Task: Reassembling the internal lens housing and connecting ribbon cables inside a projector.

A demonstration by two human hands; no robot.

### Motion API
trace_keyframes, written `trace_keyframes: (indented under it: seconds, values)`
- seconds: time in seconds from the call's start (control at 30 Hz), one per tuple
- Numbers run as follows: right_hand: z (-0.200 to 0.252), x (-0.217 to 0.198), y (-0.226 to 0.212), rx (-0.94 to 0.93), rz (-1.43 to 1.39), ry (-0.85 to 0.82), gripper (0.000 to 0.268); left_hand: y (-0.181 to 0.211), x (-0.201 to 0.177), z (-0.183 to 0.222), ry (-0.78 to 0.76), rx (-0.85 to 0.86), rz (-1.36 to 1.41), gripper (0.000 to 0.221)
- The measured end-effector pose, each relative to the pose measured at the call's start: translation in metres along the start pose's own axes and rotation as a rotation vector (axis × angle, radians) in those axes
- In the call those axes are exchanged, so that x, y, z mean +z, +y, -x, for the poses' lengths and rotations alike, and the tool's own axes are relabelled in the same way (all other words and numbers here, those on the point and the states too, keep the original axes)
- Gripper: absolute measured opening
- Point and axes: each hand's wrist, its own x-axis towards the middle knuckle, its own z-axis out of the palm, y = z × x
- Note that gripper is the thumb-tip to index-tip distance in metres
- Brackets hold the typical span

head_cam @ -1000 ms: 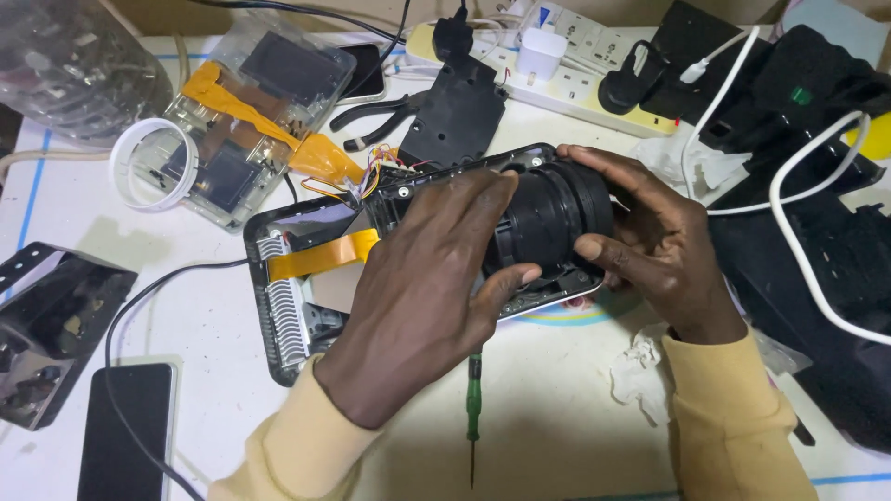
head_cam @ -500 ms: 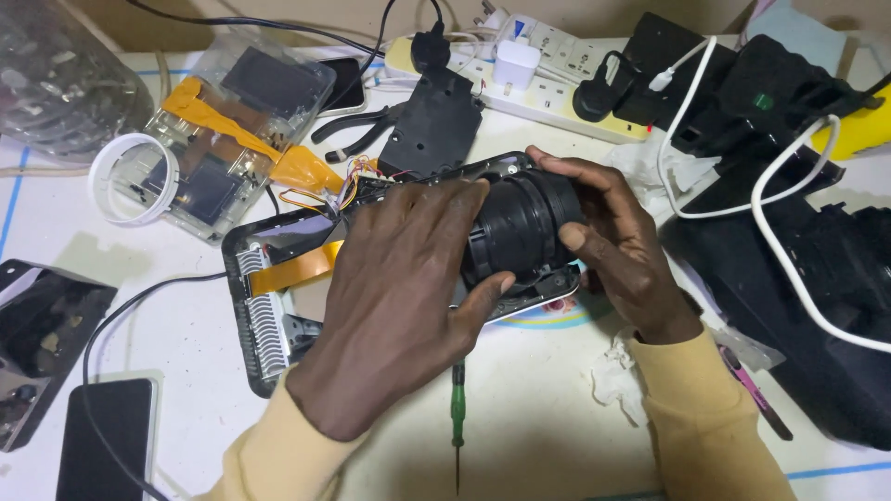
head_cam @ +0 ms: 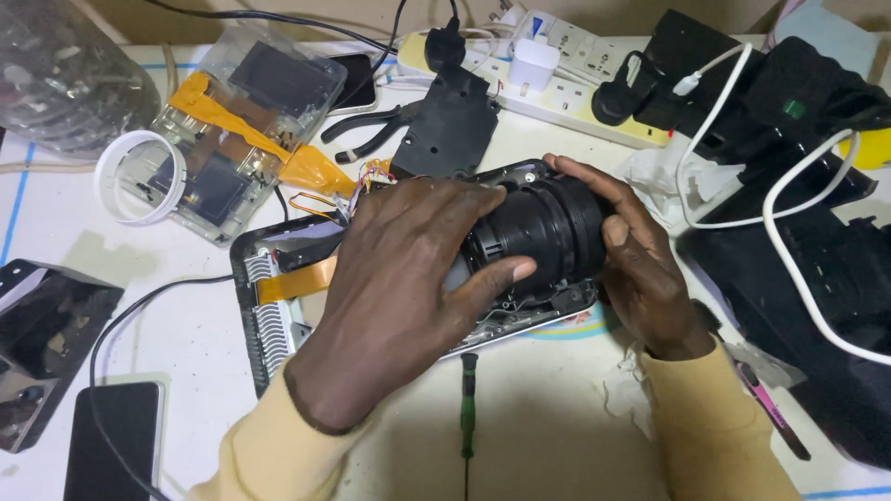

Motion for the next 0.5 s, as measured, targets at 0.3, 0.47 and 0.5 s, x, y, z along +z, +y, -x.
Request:
trace_keyframes:
  seconds: [0.3, 0.47, 0.5]
  values:
    - [-0.0018, 0.003, 0.0017, -0.086, 0.153, 0.046, 0.073, 0.0, 0.0041, 0.002, 0.015, -0.006, -0.014, 0.057]
    - [-0.0011, 0.0053, 0.0008, -0.097, 0.209, 0.076, 0.067, -0.0005, 0.0066, 0.0025, 0.029, 0.018, -0.074, 0.057]
    - [-0.0014, 0.0057, 0.0001, -0.095, 0.233, 0.088, 0.067, -0.0002, 0.0071, 0.0024, 0.025, 0.016, -0.097, 0.057]
